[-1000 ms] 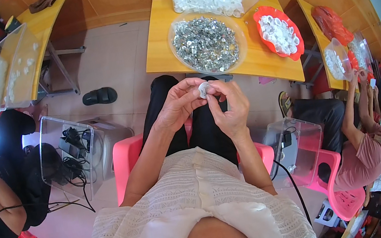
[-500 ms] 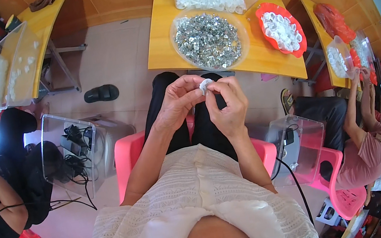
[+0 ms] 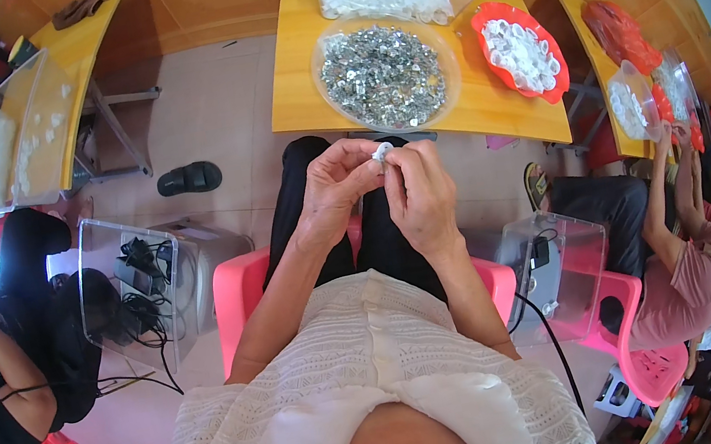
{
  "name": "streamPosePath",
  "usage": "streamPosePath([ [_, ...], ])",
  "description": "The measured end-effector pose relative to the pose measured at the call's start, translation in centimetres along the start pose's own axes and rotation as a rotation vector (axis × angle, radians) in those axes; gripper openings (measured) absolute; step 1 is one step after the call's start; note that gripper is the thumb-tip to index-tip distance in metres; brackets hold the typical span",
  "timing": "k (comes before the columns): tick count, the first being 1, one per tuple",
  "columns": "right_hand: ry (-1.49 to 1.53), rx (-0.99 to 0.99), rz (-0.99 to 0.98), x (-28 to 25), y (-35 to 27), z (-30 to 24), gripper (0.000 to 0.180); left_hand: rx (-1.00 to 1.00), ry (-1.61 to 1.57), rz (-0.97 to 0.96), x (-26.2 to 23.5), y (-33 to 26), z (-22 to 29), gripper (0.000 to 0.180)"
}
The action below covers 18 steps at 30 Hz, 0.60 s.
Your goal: Manual assembly of small battery components by inserting metal pins into plastic housings.
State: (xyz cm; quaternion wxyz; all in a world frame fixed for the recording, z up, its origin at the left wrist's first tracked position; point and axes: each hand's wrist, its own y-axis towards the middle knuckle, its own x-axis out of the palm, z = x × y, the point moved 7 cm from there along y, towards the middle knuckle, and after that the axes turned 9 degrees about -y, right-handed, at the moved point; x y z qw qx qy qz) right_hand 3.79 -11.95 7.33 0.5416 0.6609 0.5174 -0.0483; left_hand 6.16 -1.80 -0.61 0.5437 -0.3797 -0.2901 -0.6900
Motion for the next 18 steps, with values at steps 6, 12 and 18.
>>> streamPosePath([
  [6,0.061,0.003,-0.172,1.3,0.0,1.1,0.015,-0.034,0.106,-0.022,-0.2,0.1,0.0,0.019],
  [12,0.159,0.086,-0.136,1.2,-0.4,1.4,0.016,-0.052,0.090,-0.026,0.4,0.0,-0.3,0.016],
  [18,0.136,0.102,-0.130,1.0,-0.5,1.5,0.014,-0.046,0.063,-0.047,0.7,-0.1,-0.5,0.016],
])
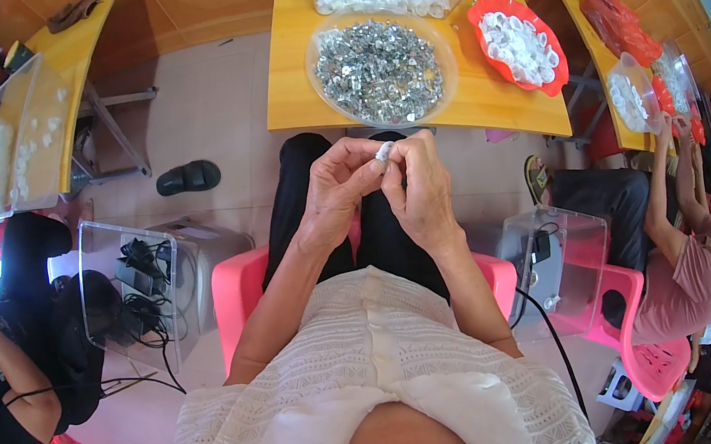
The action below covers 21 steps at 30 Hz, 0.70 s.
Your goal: Manual assembly of small battery components by inserting metal pins into plastic housings.
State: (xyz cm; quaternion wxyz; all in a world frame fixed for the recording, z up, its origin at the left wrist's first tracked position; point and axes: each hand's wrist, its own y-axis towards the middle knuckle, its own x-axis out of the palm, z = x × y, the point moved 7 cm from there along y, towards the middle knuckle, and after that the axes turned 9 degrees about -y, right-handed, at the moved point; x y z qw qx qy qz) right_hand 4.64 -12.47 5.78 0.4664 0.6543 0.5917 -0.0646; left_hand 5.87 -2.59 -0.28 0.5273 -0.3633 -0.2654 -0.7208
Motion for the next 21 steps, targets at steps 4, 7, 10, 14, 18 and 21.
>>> streamPosePath([
  [4,0.100,0.108,0.004,-0.5,-0.1,-0.1,0.014,0.015,0.051,-0.037,0.4,0.1,0.6,0.016],
  [7,0.177,0.154,0.046,-0.9,-0.2,0.2,0.015,0.000,0.111,-0.081,0.9,0.1,0.6,0.016],
  [10,0.228,0.167,0.077,-1.0,-0.3,0.6,0.016,0.053,0.154,-0.110,1.2,0.0,0.8,0.019],
  [14,0.570,0.344,0.098,-0.5,-1.4,2.5,0.017,-0.036,-0.008,-0.082,1.1,-0.1,0.0,0.015],
  [18,0.736,0.416,0.121,-0.5,-1.9,3.4,0.016,-0.115,-0.094,-0.034,0.7,-0.1,-0.9,0.017],
  [21,0.682,0.383,0.085,-0.6,-2.0,3.0,0.017,-0.095,-0.087,-0.001,0.5,-0.2,-1.0,0.019],
])
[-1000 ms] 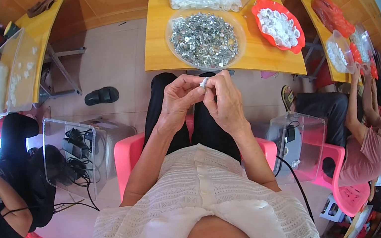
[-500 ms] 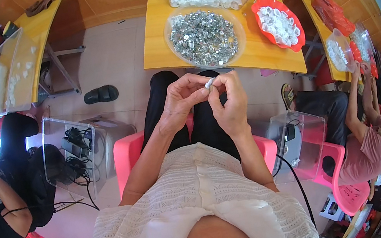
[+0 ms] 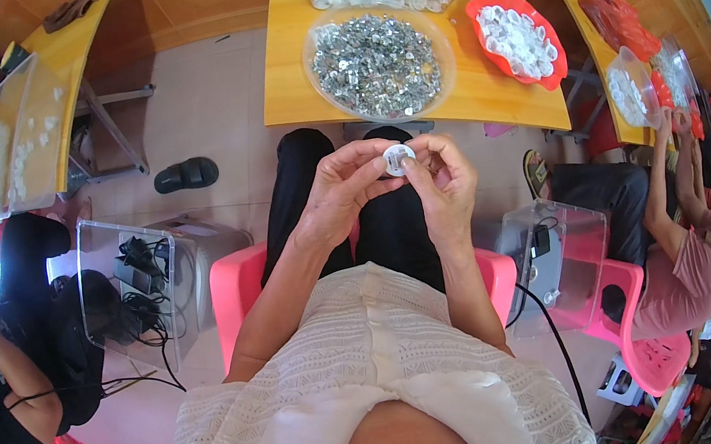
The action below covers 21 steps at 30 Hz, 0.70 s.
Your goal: Manual assembly of small battery components by inserting metal pins into plastic housings.
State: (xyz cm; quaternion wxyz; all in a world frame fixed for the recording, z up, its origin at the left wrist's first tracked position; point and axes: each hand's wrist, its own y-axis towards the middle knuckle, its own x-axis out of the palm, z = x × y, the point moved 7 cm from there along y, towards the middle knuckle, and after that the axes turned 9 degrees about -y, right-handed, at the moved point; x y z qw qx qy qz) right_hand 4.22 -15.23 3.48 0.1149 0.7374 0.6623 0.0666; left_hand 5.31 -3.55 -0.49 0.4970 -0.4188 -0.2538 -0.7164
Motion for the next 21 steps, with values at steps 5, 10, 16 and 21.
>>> streamPosePath([
  [5,0.083,0.131,0.008,0.1,-0.5,1.1,0.014,-0.007,0.098,0.050,-0.3,-0.2,0.1,0.022],
  [10,0.053,0.144,0.035,0.2,-0.4,1.5,0.012,0.052,0.191,0.069,0.1,-0.3,0.6,0.023],
  [16,0.004,0.175,0.028,0.5,-0.6,2.2,0.012,0.120,0.359,0.167,-0.3,0.0,0.9,0.022],
  [21,0.028,0.190,0.030,0.7,-0.8,2.5,0.012,0.237,0.526,0.225,-1.0,0.1,1.0,0.018],
])
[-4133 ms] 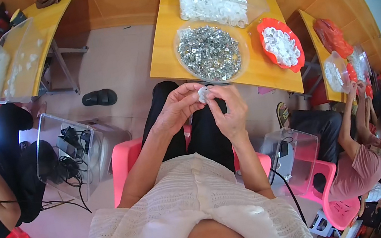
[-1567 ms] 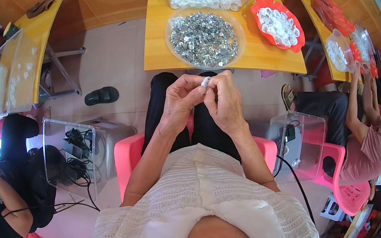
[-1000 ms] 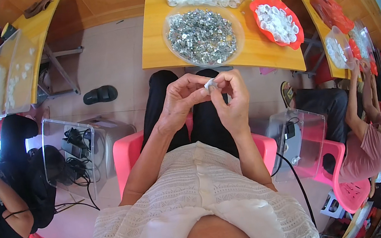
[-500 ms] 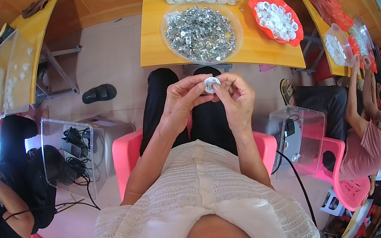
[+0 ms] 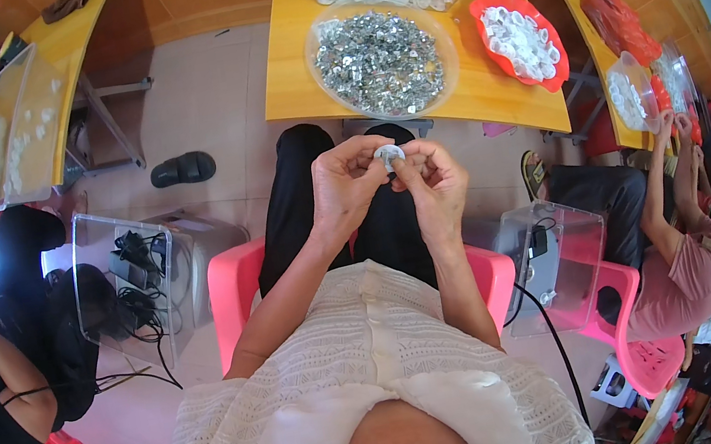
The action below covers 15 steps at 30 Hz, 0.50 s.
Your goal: Manual assembly of small battery components by inserting metal pins into plastic housings.
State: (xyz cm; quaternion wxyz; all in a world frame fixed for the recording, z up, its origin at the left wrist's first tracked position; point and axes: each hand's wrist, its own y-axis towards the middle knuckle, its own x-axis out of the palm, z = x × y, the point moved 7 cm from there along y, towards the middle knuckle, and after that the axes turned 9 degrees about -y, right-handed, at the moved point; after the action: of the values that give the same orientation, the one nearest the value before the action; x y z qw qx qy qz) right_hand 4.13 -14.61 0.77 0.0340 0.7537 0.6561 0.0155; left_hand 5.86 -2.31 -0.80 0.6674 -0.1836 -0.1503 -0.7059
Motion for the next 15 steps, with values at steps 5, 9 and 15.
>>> streamPosePath([
  [5,-0.006,0.003,0.012,-0.05,0.01,0.58,0.012,-0.006,0.041,0.022,-0.05,0.14,0.24,0.017],
  [9,-0.012,-0.013,-0.005,0.09,-0.12,0.76,0.012,-0.007,0.083,0.028,-0.48,0.28,-0.14,0.016],
  [15,-0.020,-0.012,-0.001,0.21,-0.09,1.02,0.012,-0.010,0.089,0.031,-0.78,0.35,-0.57,0.014],
])
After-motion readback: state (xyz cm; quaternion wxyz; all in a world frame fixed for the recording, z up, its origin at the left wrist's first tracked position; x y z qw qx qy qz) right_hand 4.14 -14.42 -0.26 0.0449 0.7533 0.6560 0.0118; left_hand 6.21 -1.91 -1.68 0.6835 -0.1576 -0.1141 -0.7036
